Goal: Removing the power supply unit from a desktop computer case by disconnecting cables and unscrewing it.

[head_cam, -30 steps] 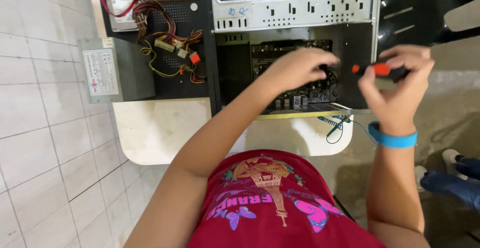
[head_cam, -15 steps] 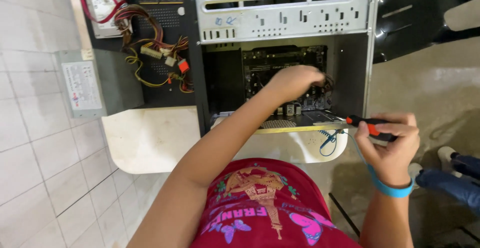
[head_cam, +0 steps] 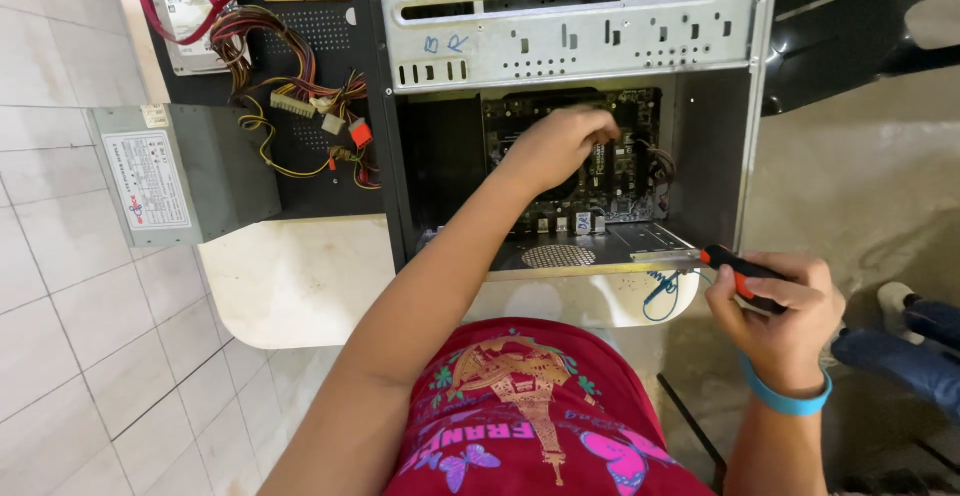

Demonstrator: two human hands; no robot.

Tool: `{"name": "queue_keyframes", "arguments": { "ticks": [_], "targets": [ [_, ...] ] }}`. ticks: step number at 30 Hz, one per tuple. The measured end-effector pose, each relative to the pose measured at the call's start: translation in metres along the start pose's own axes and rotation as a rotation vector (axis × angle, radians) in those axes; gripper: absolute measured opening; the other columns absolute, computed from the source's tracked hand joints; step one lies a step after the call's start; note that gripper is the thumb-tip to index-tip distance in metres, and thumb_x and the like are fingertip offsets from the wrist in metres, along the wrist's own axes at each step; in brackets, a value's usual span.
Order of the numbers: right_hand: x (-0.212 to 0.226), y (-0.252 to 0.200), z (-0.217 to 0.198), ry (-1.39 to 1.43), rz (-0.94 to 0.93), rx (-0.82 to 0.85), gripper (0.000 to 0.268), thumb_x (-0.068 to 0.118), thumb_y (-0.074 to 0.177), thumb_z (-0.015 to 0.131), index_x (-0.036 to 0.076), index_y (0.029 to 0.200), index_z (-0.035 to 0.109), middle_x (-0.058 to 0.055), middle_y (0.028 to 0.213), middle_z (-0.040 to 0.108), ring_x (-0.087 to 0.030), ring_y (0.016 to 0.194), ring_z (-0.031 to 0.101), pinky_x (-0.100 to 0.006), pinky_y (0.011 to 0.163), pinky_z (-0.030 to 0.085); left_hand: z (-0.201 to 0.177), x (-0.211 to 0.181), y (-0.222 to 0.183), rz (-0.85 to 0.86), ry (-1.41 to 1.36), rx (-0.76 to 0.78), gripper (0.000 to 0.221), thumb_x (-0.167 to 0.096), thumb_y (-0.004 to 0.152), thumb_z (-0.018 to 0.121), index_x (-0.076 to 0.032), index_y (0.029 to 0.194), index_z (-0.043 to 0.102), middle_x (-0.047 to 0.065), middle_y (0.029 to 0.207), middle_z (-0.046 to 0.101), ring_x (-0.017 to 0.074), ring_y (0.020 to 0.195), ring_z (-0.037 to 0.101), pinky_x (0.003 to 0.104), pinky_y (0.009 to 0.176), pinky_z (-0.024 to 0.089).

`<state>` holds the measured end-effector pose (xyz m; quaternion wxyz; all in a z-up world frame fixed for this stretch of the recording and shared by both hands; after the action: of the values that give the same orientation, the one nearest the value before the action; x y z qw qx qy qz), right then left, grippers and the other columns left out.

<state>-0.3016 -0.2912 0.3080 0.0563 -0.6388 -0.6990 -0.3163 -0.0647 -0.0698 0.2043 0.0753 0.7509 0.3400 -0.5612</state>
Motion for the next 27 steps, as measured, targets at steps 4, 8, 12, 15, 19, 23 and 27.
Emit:
{"name": "queue_keyframes", "arguments": {
  "ticks": [4,8,12,15,19,23,27],
  "targets": [
    [-0.004,-0.003,0.001,0.019,0.001,-0.001,0.038,-0.008,0.096,0.084,0.008,0.107,0.050,-0.024,0.111,0.067,-0.035,0.088,0.070,-0.044,0.075,0.055,0.003,0.001,0.002,-0.012,0.006,0.009,0.035,0.008,0.092,0.048,-0.009,0.115,0.069,0.012,0.123,0.071,0.0271,0.108,0.070,0.040,0.083,0.060],
    [-0.006,-0.005,0.002,0.058,0.022,-0.021,0.044,-0.013,0.094,0.082,0.009,0.107,0.047,-0.025,0.111,0.065,-0.034,0.089,0.068,-0.044,0.075,0.055,0.004,0.003,0.002,-0.001,-0.011,0.005,0.035,0.009,0.092,0.048,-0.008,0.114,0.069,0.013,0.122,0.071,0.0267,0.108,0.071,0.038,0.083,0.060],
    [-0.002,-0.001,0.003,0.097,0.026,-0.025,0.044,-0.012,0.095,0.081,0.006,0.111,0.044,-0.028,0.112,0.063,-0.037,0.092,0.068,-0.044,0.076,0.056,0.006,0.005,0.004,0.012,-0.013,-0.002,0.035,0.009,0.092,0.048,-0.008,0.114,0.070,0.012,0.121,0.071,0.0262,0.107,0.070,0.039,0.083,0.059],
    [-0.006,-0.002,0.004,0.089,0.019,-0.023,0.044,-0.014,0.094,0.082,0.005,0.110,0.045,-0.029,0.114,0.062,-0.035,0.090,0.067,-0.043,0.074,0.055,0.006,0.006,0.003,0.019,-0.010,-0.005,0.035,0.009,0.091,0.047,-0.008,0.112,0.069,0.012,0.119,0.071,0.0257,0.105,0.071,0.038,0.083,0.059],
    [-0.004,0.002,0.004,0.086,0.000,-0.024,0.045,-0.014,0.096,0.081,0.005,0.111,0.043,-0.028,0.111,0.062,-0.035,0.089,0.067,-0.042,0.073,0.055,0.005,0.005,0.003,0.006,-0.011,-0.005,0.034,0.008,0.092,0.048,-0.008,0.113,0.070,0.013,0.121,0.071,0.0263,0.106,0.071,0.038,0.082,0.060],
    [-0.005,0.002,0.004,0.109,0.097,-0.002,0.038,-0.012,0.095,0.082,0.005,0.102,0.049,-0.026,0.113,0.065,-0.034,0.096,0.066,-0.043,0.082,0.055,0.005,0.006,0.004,0.023,-0.009,-0.010,0.033,0.007,0.092,0.049,-0.009,0.111,0.070,0.012,0.120,0.071,0.0258,0.105,0.071,0.038,0.083,0.059],
    [-0.001,0.022,0.006,0.287,0.080,0.114,0.034,-0.010,0.092,0.074,0.011,0.089,0.047,-0.022,0.109,0.067,-0.032,0.094,0.066,-0.044,0.087,0.050,0.003,-0.019,-0.002,0.290,-0.009,0.017,0.033,-0.010,0.089,0.062,-0.017,0.120,0.071,0.008,0.123,0.071,0.0242,0.113,0.068,0.043,0.096,0.054]
  ]
}}
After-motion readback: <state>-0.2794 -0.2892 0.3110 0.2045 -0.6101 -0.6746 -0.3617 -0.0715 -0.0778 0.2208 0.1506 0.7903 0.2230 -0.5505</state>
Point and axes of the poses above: each hand's wrist, its own y-axis towards the middle knuckle, its own z-axis out of the palm, x = y × z, the point moved 1 cm from there along y, towards the middle knuckle
